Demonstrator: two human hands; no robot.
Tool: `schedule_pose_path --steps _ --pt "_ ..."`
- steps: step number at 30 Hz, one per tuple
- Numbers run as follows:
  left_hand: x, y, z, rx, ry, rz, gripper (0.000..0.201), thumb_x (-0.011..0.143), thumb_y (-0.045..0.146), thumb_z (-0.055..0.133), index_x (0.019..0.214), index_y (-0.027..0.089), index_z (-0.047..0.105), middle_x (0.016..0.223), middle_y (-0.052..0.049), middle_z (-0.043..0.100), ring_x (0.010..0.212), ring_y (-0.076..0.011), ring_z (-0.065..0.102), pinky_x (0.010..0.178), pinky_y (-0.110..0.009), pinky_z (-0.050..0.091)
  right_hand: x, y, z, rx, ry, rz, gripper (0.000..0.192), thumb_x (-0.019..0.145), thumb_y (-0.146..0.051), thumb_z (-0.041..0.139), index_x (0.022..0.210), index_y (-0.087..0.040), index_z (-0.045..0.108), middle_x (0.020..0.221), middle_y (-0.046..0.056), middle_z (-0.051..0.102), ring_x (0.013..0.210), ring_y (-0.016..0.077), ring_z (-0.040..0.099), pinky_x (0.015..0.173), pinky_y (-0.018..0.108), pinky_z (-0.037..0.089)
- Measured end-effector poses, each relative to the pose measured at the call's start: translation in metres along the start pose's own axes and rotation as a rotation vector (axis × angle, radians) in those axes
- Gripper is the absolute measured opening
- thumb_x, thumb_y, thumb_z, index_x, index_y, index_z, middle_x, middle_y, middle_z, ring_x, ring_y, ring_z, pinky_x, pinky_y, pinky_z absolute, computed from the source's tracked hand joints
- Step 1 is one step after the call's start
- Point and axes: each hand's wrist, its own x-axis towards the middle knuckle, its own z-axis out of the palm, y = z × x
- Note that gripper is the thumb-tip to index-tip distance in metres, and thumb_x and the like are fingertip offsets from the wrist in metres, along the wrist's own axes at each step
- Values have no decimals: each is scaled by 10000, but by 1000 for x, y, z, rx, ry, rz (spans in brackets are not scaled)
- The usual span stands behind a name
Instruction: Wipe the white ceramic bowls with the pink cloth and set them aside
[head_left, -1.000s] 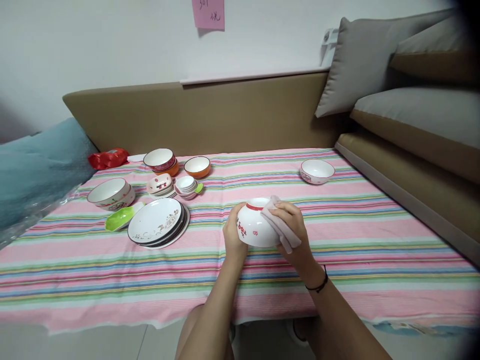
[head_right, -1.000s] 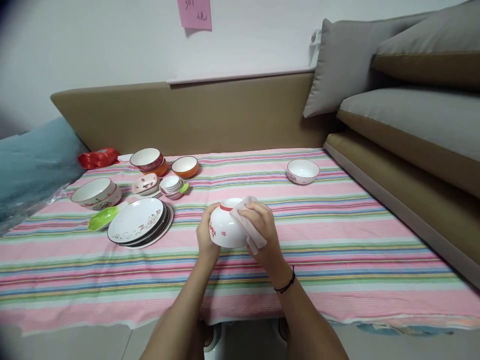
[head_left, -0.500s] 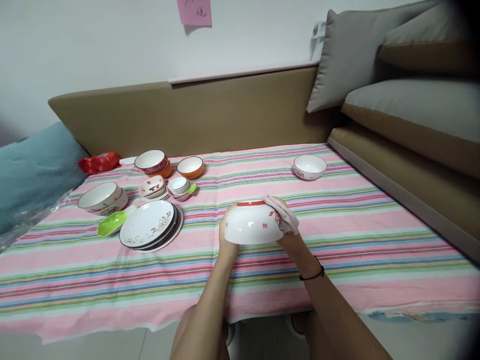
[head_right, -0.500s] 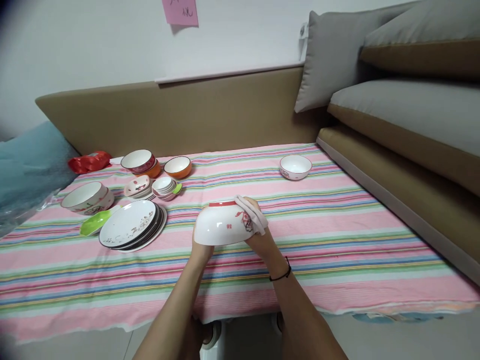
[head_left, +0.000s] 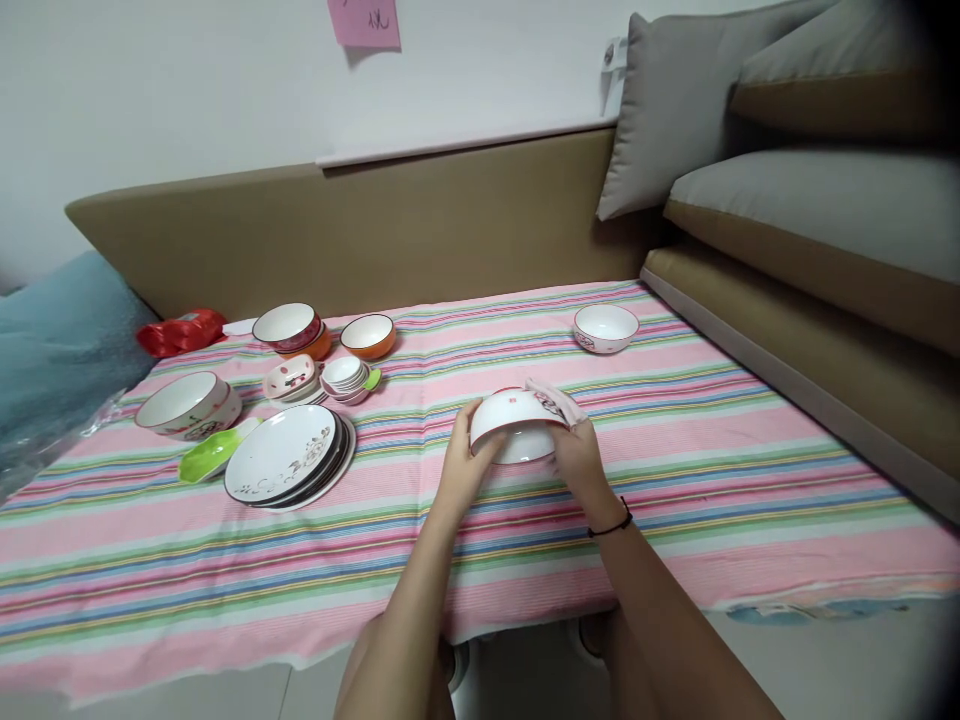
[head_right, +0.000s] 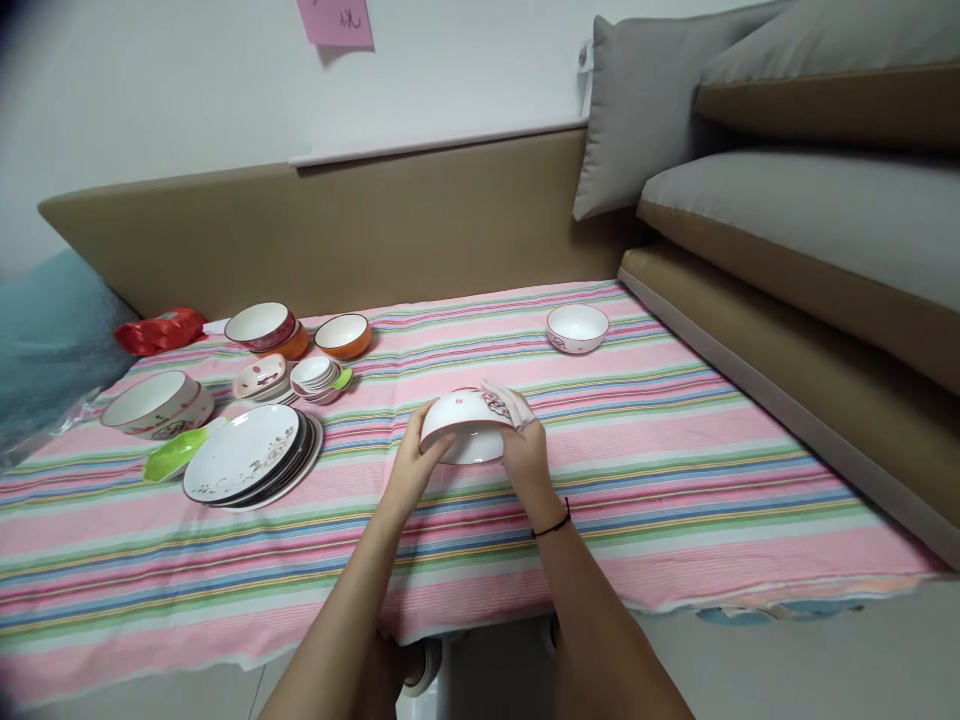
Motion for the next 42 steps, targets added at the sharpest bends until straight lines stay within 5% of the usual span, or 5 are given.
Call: schedule_pose_path --steps 6,18,27,35,42 --pt "1 3 -2 155 -147 159 576 795 442 627 1303 210 487 1366 -107 506 1264 -270 461 1061 -398 351 -2 1 -6 -319 -216 -166 558 718 -77 405 1202 -251 622 1220 29 624 1164 208 538 1040 387 407" --pt "-7 -4 -2 301 310 309 332 910 382 417 1049 196 654 1019 -75 696 959 -220 634 866 -331 457 -13 -22 11 -308 -448 -245 582 739 -317 696 1292 -246 528 1281 95 523 1227 263 457 1052 438 393" --pt "-9 2 -8 265 338 491 308 903 331 419 1028 181 657 1034 -92 691 1038 -234 624 921 -351 461 -16 -18 26 147 -169 362 576 927 -538 250 1254 -210 593 1174 54 660 1024 253 608 839 414 533" --pt "-11 -1 -9 370 297 557 320 883 341 423 1075 186 626 1084 -106 677 1048 -243 618 935 -390 465 -28 -27 28 -219 -211 -223 374 936 -373 363 1159 -260 641 1254 43 574 1220 212 478 1097 417 340" --pt "-15 1 -8 336 331 614 370 886 384 399 1066 180 650 1111 -119 666 1090 -252 602 950 -404 461 -21 -8 31 120 -50 465 580 904 -531 278 1180 -164 632 837 85 702 769 246 651 617 384 551"
